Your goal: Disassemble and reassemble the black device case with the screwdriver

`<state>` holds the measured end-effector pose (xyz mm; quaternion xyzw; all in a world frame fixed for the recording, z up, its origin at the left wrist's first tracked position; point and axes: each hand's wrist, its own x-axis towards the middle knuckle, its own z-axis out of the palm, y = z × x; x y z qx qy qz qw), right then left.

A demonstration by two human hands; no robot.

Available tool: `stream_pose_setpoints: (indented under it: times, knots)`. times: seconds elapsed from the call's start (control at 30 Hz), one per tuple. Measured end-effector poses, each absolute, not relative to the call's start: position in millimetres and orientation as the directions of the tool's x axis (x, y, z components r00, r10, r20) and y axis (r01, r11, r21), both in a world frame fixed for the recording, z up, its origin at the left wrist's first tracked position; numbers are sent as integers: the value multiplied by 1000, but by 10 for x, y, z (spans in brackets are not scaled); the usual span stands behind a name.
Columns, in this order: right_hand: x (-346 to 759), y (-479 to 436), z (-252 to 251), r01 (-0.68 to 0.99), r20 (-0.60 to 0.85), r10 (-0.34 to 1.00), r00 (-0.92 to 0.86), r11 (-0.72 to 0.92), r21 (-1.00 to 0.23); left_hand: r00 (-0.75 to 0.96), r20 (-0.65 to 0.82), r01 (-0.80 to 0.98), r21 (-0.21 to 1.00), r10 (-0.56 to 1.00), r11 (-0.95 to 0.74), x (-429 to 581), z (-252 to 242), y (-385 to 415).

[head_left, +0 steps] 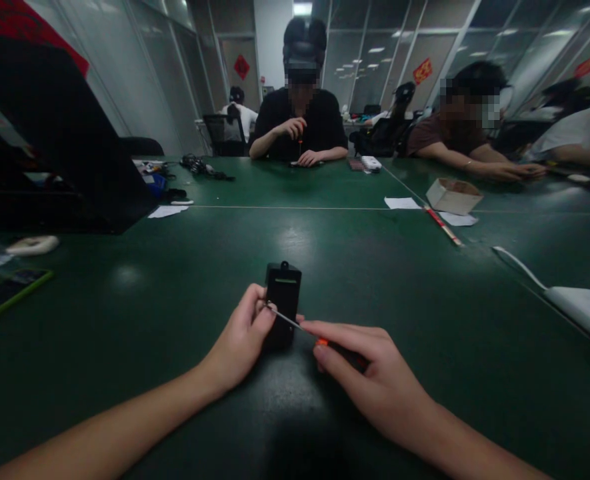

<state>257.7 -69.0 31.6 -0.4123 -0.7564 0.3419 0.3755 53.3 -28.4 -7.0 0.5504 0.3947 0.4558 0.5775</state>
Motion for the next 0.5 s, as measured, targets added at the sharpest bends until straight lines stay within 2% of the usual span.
stream_pose_setpoints:
  times: [0.07,0.17,0.3,0.5]
  knots:
    - [2586,-647,266,391,277,884,-377,423,-817,271,28,-254,966,962,43,525,-67,-242]
    - [2578,-638,224,421,262,889,-376,416,-806,268,8,-328,941,963,84,533,-47,-209]
    - [2585,-652,220,436,260,896,-361,408,-802,265,-17,-290,952,964,97,526,-49,-197]
    - [2597,-652,231,424,276,892,-357,418,-803,277,47,-178,984,960,3,495,-118,-172]
